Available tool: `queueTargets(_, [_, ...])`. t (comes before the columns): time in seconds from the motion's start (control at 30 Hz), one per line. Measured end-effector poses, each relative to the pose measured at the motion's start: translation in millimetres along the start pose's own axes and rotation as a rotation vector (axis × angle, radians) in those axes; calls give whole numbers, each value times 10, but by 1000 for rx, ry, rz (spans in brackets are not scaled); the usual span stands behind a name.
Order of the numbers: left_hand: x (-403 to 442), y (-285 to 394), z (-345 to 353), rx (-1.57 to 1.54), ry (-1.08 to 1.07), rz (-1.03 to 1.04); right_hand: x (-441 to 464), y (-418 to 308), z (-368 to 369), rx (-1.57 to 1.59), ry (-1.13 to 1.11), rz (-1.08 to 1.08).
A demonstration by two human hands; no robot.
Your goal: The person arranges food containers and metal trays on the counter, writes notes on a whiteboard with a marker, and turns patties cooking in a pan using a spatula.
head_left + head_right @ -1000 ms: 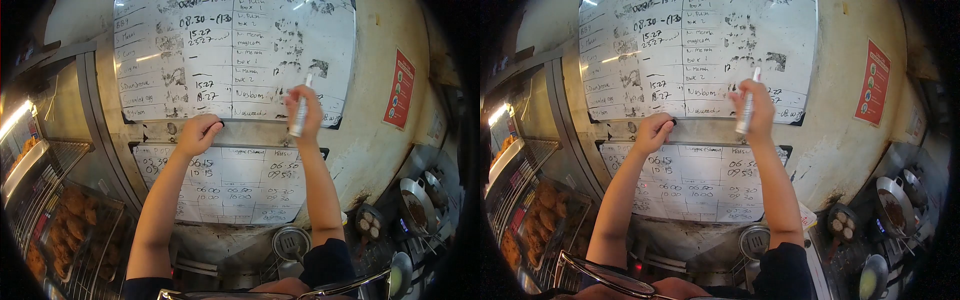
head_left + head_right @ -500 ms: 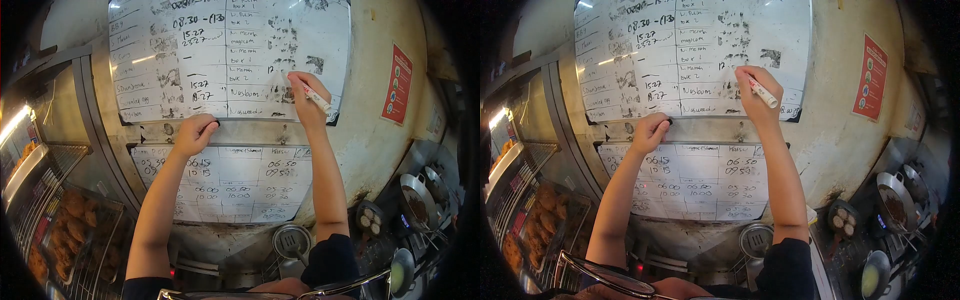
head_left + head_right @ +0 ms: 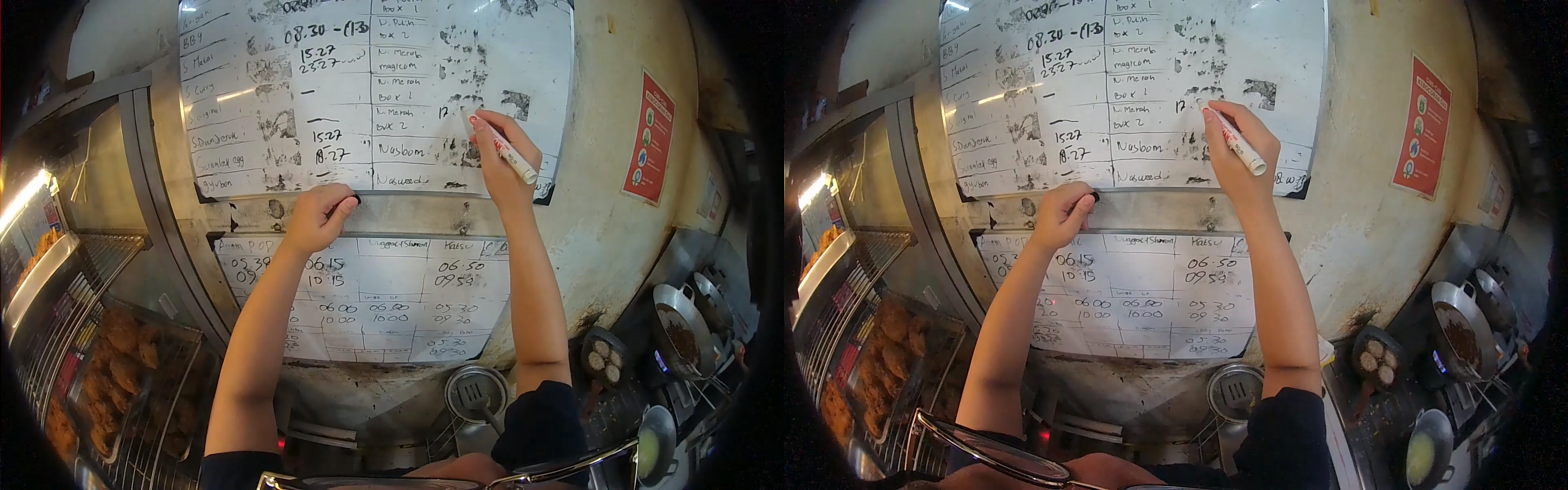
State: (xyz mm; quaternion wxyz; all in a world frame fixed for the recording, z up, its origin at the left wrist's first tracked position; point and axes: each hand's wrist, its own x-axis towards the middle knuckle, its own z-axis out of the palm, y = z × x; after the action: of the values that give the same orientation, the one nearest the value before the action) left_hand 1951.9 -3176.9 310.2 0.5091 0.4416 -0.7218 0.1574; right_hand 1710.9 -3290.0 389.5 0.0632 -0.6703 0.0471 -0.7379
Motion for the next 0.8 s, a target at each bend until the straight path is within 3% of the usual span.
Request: queueTargets(0.8, [-1,-19,16,12,16,14,-45,6,-7,-70,-9,-57])
